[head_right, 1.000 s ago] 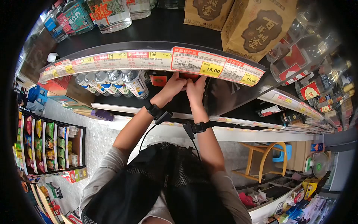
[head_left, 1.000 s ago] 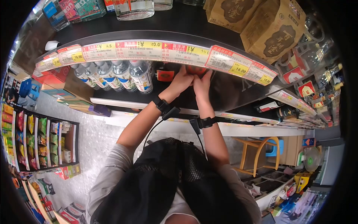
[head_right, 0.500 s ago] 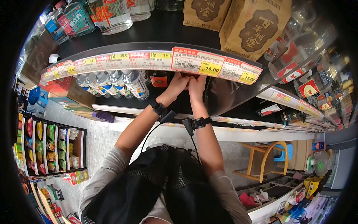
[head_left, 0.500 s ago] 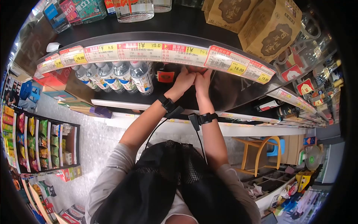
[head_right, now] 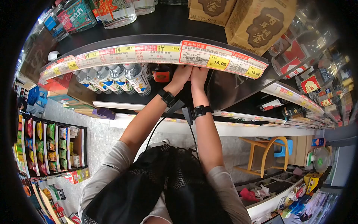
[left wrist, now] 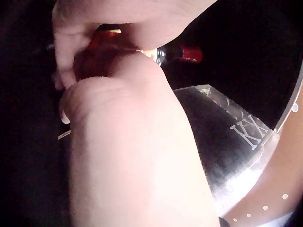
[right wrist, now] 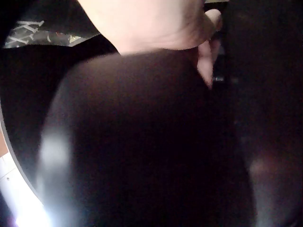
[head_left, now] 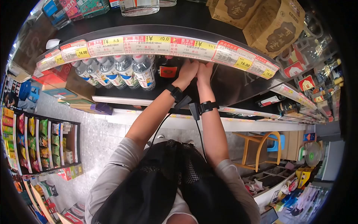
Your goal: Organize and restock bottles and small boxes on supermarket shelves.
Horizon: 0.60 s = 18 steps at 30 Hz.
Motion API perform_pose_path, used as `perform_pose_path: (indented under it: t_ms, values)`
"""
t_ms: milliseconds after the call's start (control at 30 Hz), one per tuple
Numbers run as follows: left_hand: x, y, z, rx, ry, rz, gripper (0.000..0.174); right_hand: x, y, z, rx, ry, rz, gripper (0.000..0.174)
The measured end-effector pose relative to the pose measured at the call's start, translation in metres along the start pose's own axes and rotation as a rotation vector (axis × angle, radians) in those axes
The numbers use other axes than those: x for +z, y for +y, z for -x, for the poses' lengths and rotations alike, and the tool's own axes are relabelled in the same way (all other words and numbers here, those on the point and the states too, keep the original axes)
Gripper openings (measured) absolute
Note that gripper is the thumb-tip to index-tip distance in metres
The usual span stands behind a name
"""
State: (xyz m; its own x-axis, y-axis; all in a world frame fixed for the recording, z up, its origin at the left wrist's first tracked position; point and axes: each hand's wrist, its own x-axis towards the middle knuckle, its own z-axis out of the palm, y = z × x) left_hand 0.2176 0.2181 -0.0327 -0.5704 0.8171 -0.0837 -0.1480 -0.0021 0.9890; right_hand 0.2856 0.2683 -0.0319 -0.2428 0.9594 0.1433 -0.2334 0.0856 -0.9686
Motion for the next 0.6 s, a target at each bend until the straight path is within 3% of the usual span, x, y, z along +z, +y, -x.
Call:
perform_pose_path:
  t_ms: [100,200,300,367,600]
  values:
    - [0.006,-0.005,-0.02,0.103,0.049,-0.037,0.054,0.007,-0.015,0.001,-0.029,0.04,0.046,0.041]
    - [0.004,0.004,-0.025,0.065,-0.062,0.001,0.053,0.005,-0.014,-0.007,-0.044,0.03,0.106,0.044]
    - [0.013,0.02,-0.014,0.042,0.016,0.024,0.062,0.007,-0.029,-0.007,-0.03,0.012,0.195,0.046]
    - [0.014,0.031,-0.01,0.042,0.02,0.062,0.058,0.007,-0.043,-0.005,0.13,-0.046,0.137,0.051]
    - [0.018,0.03,-0.017,0.074,-0.014,0.083,0.051,0.013,-0.045,-0.009,0.103,0.006,0.123,0.057]
